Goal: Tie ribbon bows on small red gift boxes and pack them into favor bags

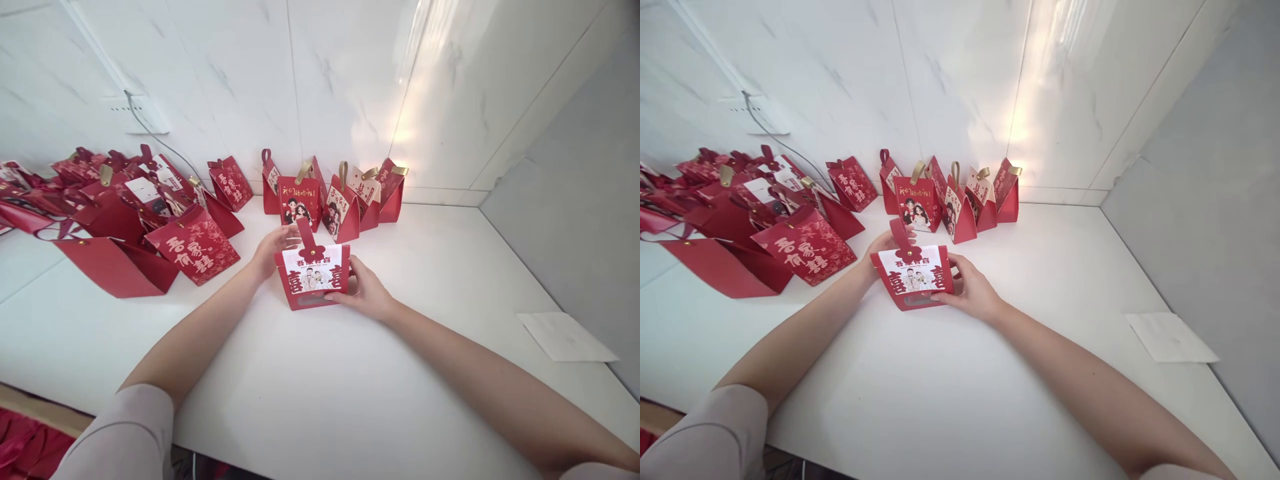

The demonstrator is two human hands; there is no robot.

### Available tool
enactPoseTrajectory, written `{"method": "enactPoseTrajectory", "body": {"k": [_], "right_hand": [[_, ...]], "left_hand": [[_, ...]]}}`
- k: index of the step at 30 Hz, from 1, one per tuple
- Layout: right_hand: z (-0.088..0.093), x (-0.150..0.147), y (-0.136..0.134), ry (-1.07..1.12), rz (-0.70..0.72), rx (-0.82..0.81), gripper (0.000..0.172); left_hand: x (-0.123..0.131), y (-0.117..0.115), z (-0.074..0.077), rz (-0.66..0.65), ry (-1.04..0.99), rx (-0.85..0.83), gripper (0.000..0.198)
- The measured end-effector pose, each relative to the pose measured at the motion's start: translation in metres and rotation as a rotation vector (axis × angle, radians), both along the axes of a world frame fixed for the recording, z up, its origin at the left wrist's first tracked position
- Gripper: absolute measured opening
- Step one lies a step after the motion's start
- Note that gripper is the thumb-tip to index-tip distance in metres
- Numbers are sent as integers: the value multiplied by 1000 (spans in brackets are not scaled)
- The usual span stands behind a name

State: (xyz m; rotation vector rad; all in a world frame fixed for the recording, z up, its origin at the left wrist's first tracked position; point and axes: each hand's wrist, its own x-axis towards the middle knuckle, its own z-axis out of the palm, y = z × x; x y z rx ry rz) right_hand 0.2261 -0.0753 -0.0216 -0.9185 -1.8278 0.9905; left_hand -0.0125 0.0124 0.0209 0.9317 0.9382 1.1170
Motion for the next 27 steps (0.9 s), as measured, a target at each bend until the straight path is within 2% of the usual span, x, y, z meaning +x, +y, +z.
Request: {"method": "enactPoseTrajectory", "body": {"k": [2,4,7,9,11,13,16,20,22,24,27], "right_hand": [[0,-2,-4,-110,-98,56,80],[0,-2,-9,-169,-121,101,74],[2,-3,-16,-21,20,58,58],[2,-5,-20,89,93,-3,53],[2,-6,-21,108,106,-33,50],[2,-6,-20,83,95,-33,48],[0,-2,-16,37,67,-10,47],[-3,4,-12,-32,31,2,47],[-5,7,-11,-60,22,8,46],[-7,9,-12,-72,25,6,47],[-11,10,-13,-67,22,-28,49]], "left_hand": [[-7,5,23,32,110,64,25],[-11,4,52,35,303,198,35],[-11,-10,100,29,501,297,48],[-8,-26,127,41,538,261,46],[-1,-44,145,21,614,222,38],[7,-61,153,-41,745,182,30],[16,-74,147,-91,869,91,22],[13,-73,128,53,720,47,16],[0,-77,130,119,674,86,12],[-24,-92,147,133,808,93,17],[-81,-137,194,105,1220,30,23]]}}
